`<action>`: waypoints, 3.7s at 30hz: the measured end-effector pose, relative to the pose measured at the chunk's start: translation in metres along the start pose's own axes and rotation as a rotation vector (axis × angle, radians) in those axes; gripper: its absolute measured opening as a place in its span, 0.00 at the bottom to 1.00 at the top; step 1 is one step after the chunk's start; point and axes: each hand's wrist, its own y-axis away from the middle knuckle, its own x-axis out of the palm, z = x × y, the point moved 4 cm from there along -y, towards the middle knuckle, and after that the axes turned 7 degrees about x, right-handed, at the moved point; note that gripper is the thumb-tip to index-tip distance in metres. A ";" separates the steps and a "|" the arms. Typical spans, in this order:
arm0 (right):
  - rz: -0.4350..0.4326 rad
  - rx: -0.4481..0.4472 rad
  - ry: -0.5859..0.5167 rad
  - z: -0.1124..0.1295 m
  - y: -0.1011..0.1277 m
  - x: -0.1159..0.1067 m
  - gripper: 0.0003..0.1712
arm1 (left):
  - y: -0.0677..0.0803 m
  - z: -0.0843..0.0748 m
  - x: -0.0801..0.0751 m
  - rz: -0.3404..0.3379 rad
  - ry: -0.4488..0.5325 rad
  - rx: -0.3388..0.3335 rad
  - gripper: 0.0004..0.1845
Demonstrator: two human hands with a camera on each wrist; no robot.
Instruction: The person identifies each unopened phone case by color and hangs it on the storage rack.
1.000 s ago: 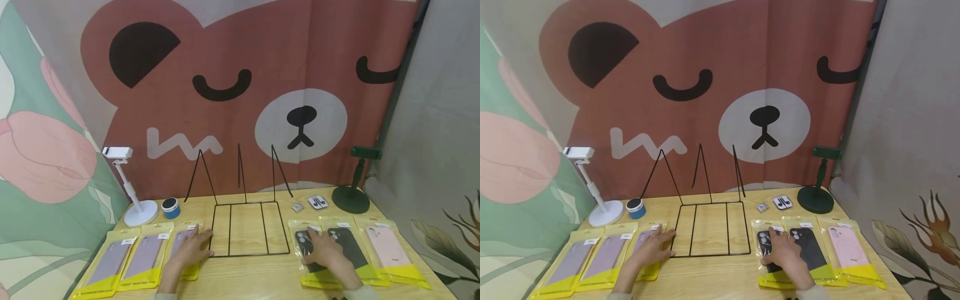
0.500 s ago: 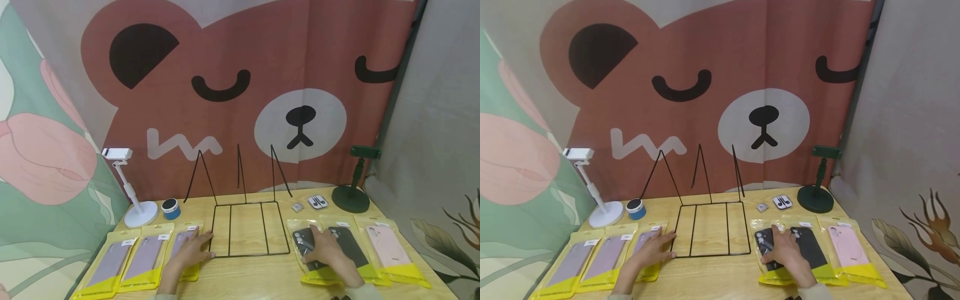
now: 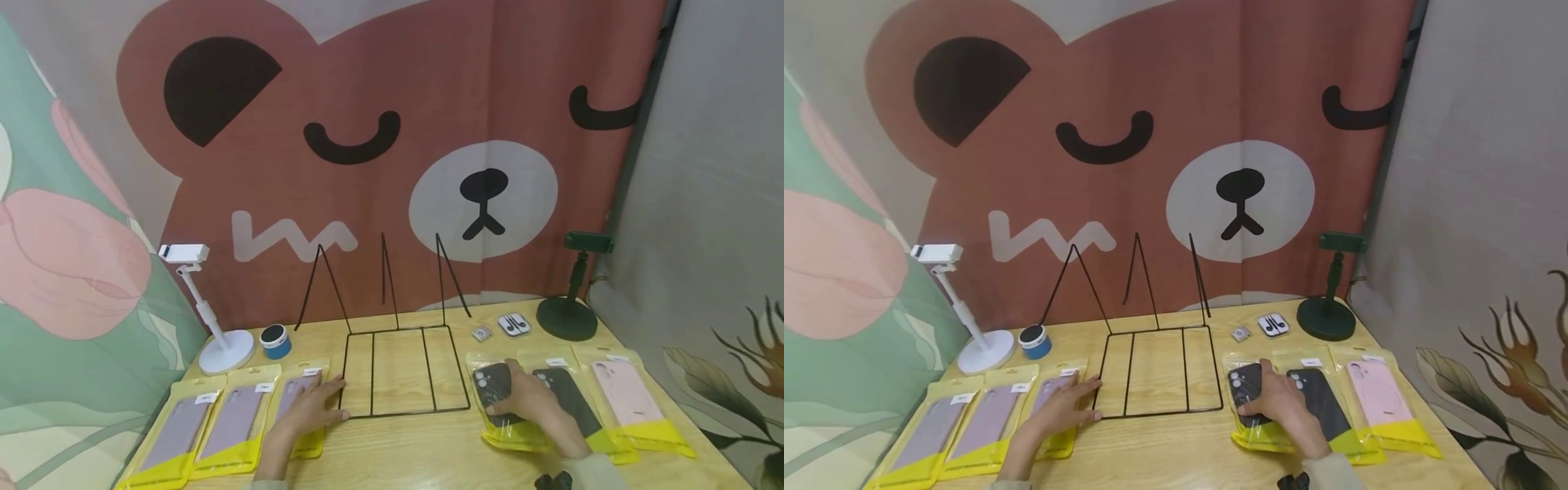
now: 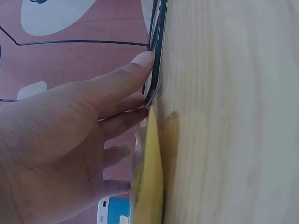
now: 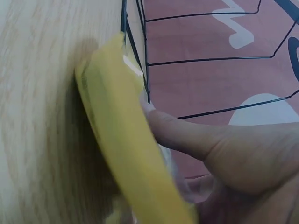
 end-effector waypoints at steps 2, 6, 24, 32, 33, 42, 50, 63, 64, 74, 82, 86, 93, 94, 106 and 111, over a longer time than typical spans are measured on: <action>0.003 -0.028 -0.019 -0.001 -0.001 0.000 0.64 | 0.001 0.001 0.002 0.006 0.008 -0.006 0.36; 0.001 -0.107 -0.111 -0.001 -0.003 -0.003 0.47 | 0.002 0.000 0.003 0.016 0.017 -0.014 0.36; 0.017 -0.368 -0.554 0.022 0.009 -0.052 0.24 | -0.010 0.005 -0.004 -0.016 -0.009 -0.017 0.34; 0.231 -0.477 -0.595 0.055 0.047 -0.040 0.24 | -0.005 0.003 -0.002 0.031 -0.001 -0.053 0.37; 0.252 -0.487 -0.597 0.060 0.052 -0.037 0.23 | -0.005 0.003 -0.002 0.033 -0.008 -0.050 0.37; 0.224 -0.587 -0.645 0.108 0.093 -0.033 0.22 | -0.002 0.002 -0.004 0.047 0.004 -0.066 0.36; 0.153 -0.647 -0.720 0.145 0.111 -0.043 0.22 | -0.005 0.000 -0.005 0.034 0.008 -0.045 0.36; 0.100 -0.585 -0.699 0.160 0.089 -0.034 0.23 | -0.011 0.000 -0.008 0.047 0.048 -0.076 0.35; 0.094 -0.581 -0.696 0.160 0.087 -0.033 0.23 | -0.011 -0.001 -0.008 0.048 0.053 -0.080 0.35; 0.058 -0.564 -0.676 0.157 0.067 -0.029 0.24 | -0.008 0.001 -0.004 0.043 0.064 -0.093 0.34; -0.002 -0.607 -0.642 0.164 0.028 -0.030 0.22 | -0.006 0.005 -0.004 0.044 0.059 -0.083 0.34; -0.042 -0.638 -0.649 0.175 0.001 -0.035 0.23 | -0.008 0.006 -0.005 0.031 0.062 -0.067 0.35; -0.071 -0.603 -0.641 0.182 -0.042 -0.035 0.23 | -0.006 0.007 -0.002 0.037 0.072 -0.061 0.36; -0.062 -0.594 -0.657 0.182 -0.047 -0.035 0.23 | -0.006 0.007 -0.002 0.034 0.073 -0.064 0.36; -0.056 -0.451 -0.719 0.118 -0.049 -0.025 0.20 | -0.005 0.004 -0.001 0.028 0.092 -0.073 0.35; -0.132 -0.378 -0.453 0.065 -0.027 -0.031 0.22 | -0.005 0.003 -0.004 0.028 0.085 -0.082 0.34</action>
